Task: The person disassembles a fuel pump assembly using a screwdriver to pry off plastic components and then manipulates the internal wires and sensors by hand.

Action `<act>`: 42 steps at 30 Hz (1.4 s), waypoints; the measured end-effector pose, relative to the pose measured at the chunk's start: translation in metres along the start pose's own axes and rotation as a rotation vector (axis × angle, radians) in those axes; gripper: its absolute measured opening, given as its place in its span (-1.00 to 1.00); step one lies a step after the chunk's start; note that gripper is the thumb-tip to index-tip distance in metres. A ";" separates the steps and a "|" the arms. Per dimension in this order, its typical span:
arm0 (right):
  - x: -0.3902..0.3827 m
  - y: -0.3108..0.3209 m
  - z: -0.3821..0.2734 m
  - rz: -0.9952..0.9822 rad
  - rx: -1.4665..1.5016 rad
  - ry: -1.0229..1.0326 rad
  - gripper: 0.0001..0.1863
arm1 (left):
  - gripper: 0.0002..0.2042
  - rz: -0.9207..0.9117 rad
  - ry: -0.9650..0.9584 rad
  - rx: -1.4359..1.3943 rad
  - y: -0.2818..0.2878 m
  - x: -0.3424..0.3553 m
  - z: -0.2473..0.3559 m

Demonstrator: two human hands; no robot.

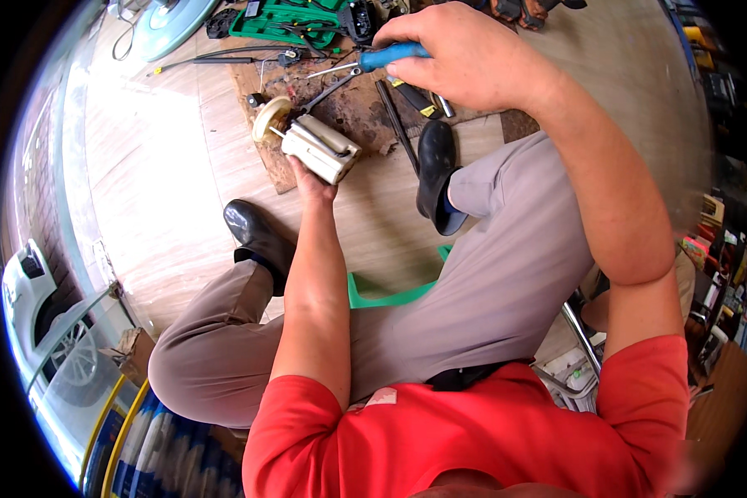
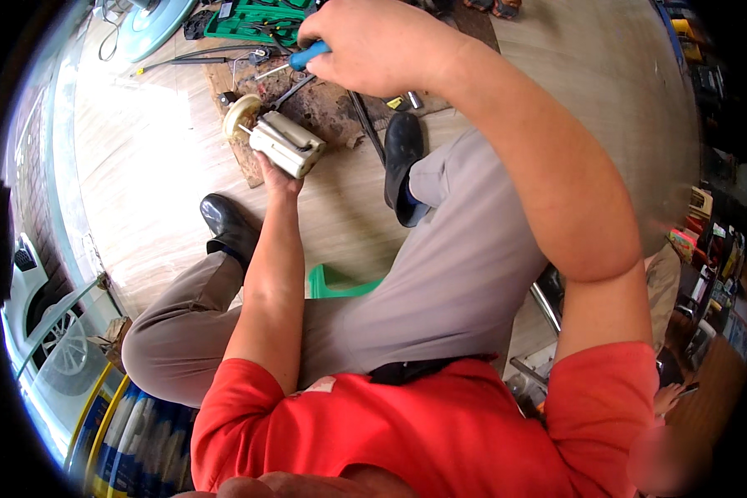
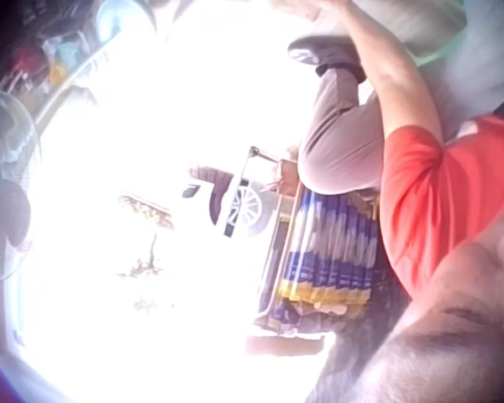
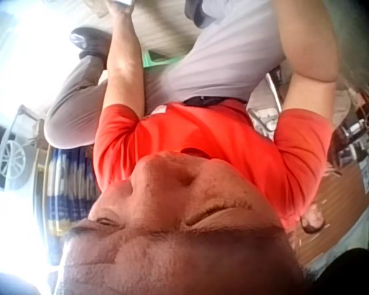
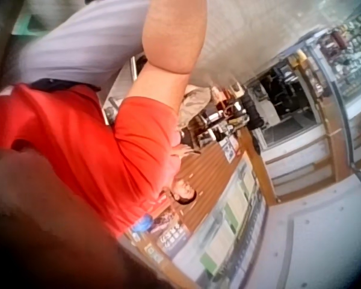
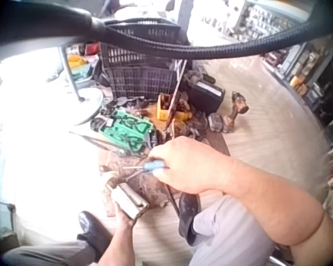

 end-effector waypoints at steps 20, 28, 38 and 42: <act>-0.013 0.013 -0.006 -0.056 -0.030 -0.027 -0.79 | -0.14 0.307 -0.728 1.319 -0.056 -0.039 0.043; -0.022 -0.055 0.025 -0.184 -0.089 0.009 -0.65 | -0.21 0.138 -0.644 0.926 -0.038 -0.007 0.055; -0.041 -0.181 0.082 -0.442 -0.147 -0.216 -0.61 | -0.13 0.120 -0.599 0.981 -0.049 -0.026 0.046; -0.028 -0.213 0.070 -0.480 -0.146 -0.232 -0.64 | -0.07 0.179 -0.561 0.975 -0.033 -0.031 0.041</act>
Point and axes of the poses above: each hand's wrist, its own x-axis towards the middle knuckle, its own y-axis out of the back of the hand, z = x × y, the point moved 10 cm from there along x, towards the middle knuckle, and after that the axes turned 9 degrees about -x, right-handed, at the moved point
